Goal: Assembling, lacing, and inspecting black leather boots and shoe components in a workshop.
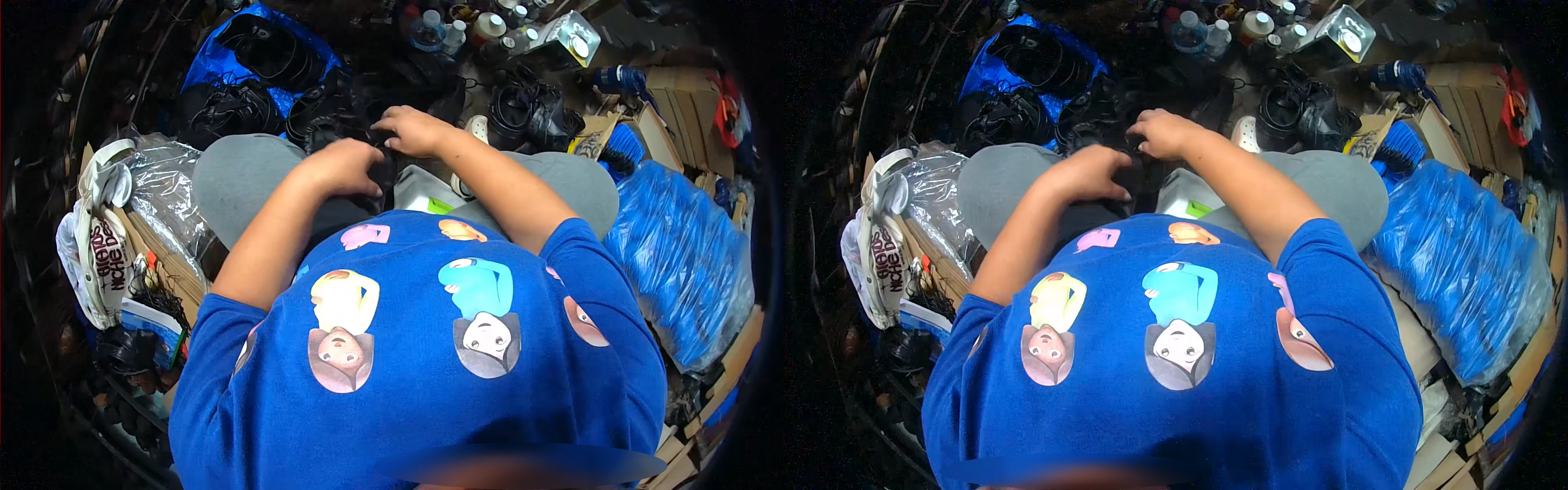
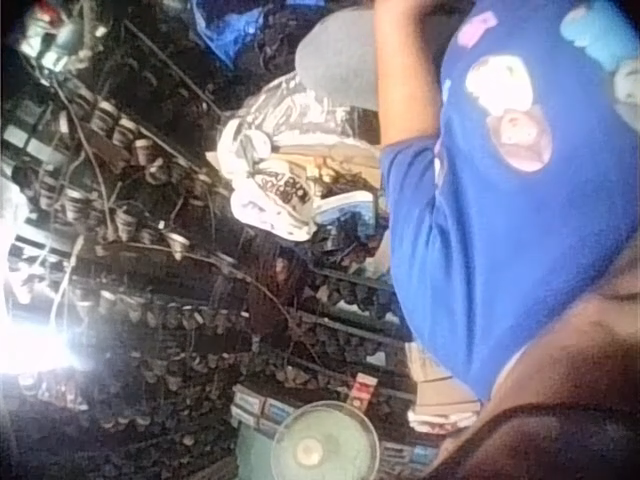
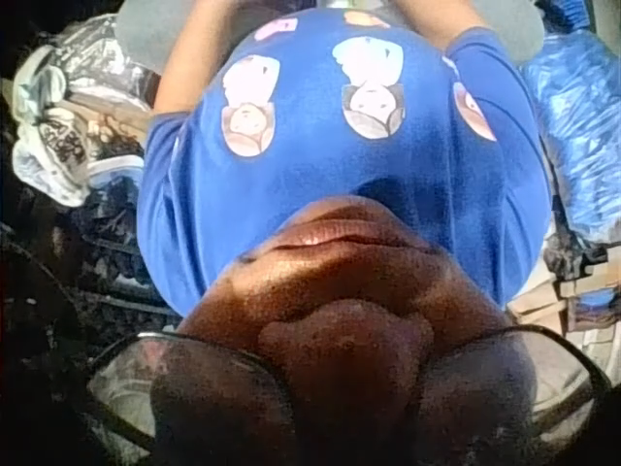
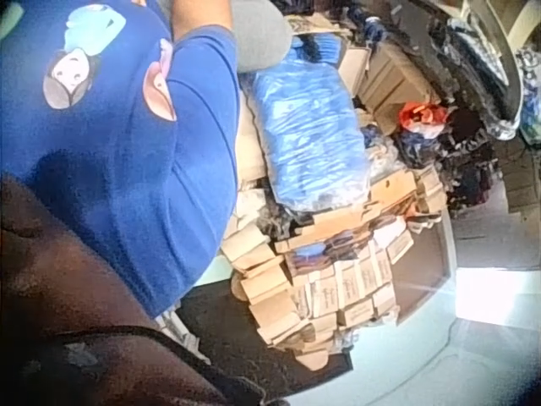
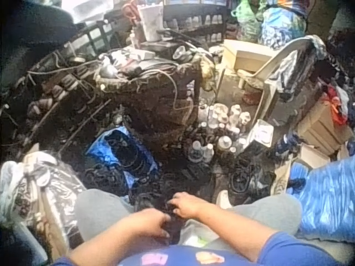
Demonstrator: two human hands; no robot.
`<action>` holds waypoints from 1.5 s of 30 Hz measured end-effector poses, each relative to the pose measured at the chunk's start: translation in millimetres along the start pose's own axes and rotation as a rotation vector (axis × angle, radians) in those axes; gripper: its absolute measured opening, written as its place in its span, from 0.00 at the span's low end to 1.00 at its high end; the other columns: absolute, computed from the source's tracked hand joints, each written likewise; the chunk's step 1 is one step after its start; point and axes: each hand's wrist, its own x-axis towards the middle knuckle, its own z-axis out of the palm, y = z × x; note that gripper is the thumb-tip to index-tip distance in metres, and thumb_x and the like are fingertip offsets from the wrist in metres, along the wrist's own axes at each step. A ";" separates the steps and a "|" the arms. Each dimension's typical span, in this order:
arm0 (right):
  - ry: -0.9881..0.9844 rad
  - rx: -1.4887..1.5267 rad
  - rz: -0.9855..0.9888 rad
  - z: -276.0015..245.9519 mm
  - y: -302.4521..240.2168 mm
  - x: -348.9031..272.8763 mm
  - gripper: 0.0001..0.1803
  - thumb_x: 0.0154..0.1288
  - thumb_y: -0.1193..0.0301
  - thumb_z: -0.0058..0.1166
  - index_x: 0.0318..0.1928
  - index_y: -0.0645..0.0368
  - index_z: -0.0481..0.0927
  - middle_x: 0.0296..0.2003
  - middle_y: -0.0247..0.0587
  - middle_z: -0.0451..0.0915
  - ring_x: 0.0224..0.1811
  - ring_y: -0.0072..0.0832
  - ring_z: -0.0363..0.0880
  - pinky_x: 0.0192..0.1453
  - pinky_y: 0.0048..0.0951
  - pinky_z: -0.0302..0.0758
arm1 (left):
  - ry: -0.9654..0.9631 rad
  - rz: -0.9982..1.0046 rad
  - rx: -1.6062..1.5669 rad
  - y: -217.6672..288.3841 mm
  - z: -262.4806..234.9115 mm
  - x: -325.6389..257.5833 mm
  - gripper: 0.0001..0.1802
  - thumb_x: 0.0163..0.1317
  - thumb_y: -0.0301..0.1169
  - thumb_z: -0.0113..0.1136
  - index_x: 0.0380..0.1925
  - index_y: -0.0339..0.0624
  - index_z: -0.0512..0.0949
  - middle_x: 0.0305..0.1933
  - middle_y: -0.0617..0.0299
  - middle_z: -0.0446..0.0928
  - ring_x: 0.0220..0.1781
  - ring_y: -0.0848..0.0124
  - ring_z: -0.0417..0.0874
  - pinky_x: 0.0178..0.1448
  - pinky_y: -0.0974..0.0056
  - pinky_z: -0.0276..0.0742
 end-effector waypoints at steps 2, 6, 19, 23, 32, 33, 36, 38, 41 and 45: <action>0.064 0.042 0.148 7.7 26.7 -2.7 0.16 0.51 0.70 0.50 0.43 0.52 0.79 0.44 0.46 0.74 0.51 0.42 0.71 0.55 0.37 0.68 | -0.019 -0.004 -0.019 7.3 6.2 6.9 0.28 0.38 0.37 0.68 0.42 0.36 0.76 0.36 0.44 0.77 0.41 0.52 0.79 0.45 0.58 0.72; -0.042 -0.248 0.387 15.0 48.0 1.5 0.14 0.52 0.73 0.46 0.41 0.56 0.77 0.44 0.47 0.75 0.50 0.40 0.71 0.53 0.35 0.70 | -0.077 -0.063 -0.084 -0.4 3.1 4.3 0.28 0.40 0.38 0.67 0.42 0.34 0.76 0.36 0.42 0.77 0.42 0.50 0.78 0.46 0.56 0.72; -0.193 -0.358 0.559 25.1 92.9 -5.3 0.23 0.53 0.70 0.51 0.52 0.46 0.73 0.51 0.37 0.74 0.57 0.36 0.65 0.56 0.39 0.60 | -0.130 -0.076 -0.060 0.9 0.4 11.0 0.22 0.40 0.37 0.67 0.35 0.36 0.77 0.35 0.44 0.77 0.42 0.50 0.78 0.46 0.54 0.73; -0.866 -0.570 0.626 25.2 97.5 -2.4 0.28 0.52 0.55 0.58 0.52 0.54 0.75 0.54 0.41 0.72 0.60 0.34 0.64 0.59 0.37 0.62 | -0.130 -0.076 -0.077 3.5 0.0 15.2 0.23 0.41 0.37 0.66 0.37 0.37 0.77 0.36 0.44 0.77 0.42 0.50 0.78 0.47 0.55 0.73; -0.463 0.173 0.625 -94.0 90.5 -61.3 0.12 0.54 0.64 0.58 0.39 0.52 0.80 0.40 0.33 0.78 0.44 0.26 0.72 0.49 0.26 0.67 | 0.015 0.012 -0.037 7.2 -8.2 12.4 0.26 0.40 0.36 0.67 0.43 0.41 0.76 0.39 0.48 0.78 0.45 0.53 0.78 0.49 0.56 0.73; -0.409 0.387 0.524 -117.0 83.1 -71.5 0.12 0.55 0.66 0.57 0.39 0.55 0.79 0.38 0.30 0.78 0.39 0.22 0.72 0.47 0.23 0.67 | 0.081 0.043 -0.051 5.8 -8.2 9.7 0.26 0.40 0.36 0.67 0.43 0.41 0.76 0.40 0.48 0.78 0.45 0.53 0.78 0.49 0.55 0.73; -0.085 0.827 0.585 -166.4 21.0 -108.4 0.16 0.54 0.68 0.59 0.42 0.60 0.75 0.35 0.29 0.75 0.39 0.16 0.70 0.46 0.20 0.66 | 0.221 0.104 -0.088 18.1 -23.7 -8.4 0.22 0.41 0.33 0.66 0.39 0.39 0.75 0.37 0.48 0.77 0.43 0.52 0.77 0.47 0.55 0.72; 0.089 0.826 0.548 -188.1 -23.2 -133.4 0.17 0.52 0.67 0.60 0.41 0.61 0.75 0.35 0.30 0.75 0.39 0.17 0.70 0.46 0.19 0.66 | 0.380 0.234 -0.065 18.4 -21.1 -12.6 0.19 0.41 0.32 0.67 0.34 0.38 0.74 0.35 0.50 0.75 0.42 0.52 0.76 0.45 0.54 0.71; 0.249 0.704 0.477 -194.8 -61.6 -162.7 0.17 0.48 0.69 0.63 0.39 0.62 0.77 0.33 0.26 0.71 0.39 0.16 0.69 0.46 0.18 0.65 | 0.466 0.326 -0.024 31.6 -23.4 -17.9 0.19 0.40 0.31 0.67 0.34 0.39 0.74 0.35 0.52 0.75 0.41 0.52 0.76 0.45 0.55 0.71; 0.444 0.704 0.365 -191.0 -89.9 -191.1 0.14 0.48 0.74 0.64 0.37 0.63 0.79 0.32 0.28 0.71 0.36 0.18 0.72 0.42 0.21 0.69 | 0.508 0.445 0.045 64.0 -27.7 -30.1 0.20 0.42 0.31 0.66 0.37 0.39 0.74 0.35 0.55 0.74 0.43 0.58 0.75 0.52 0.56 0.64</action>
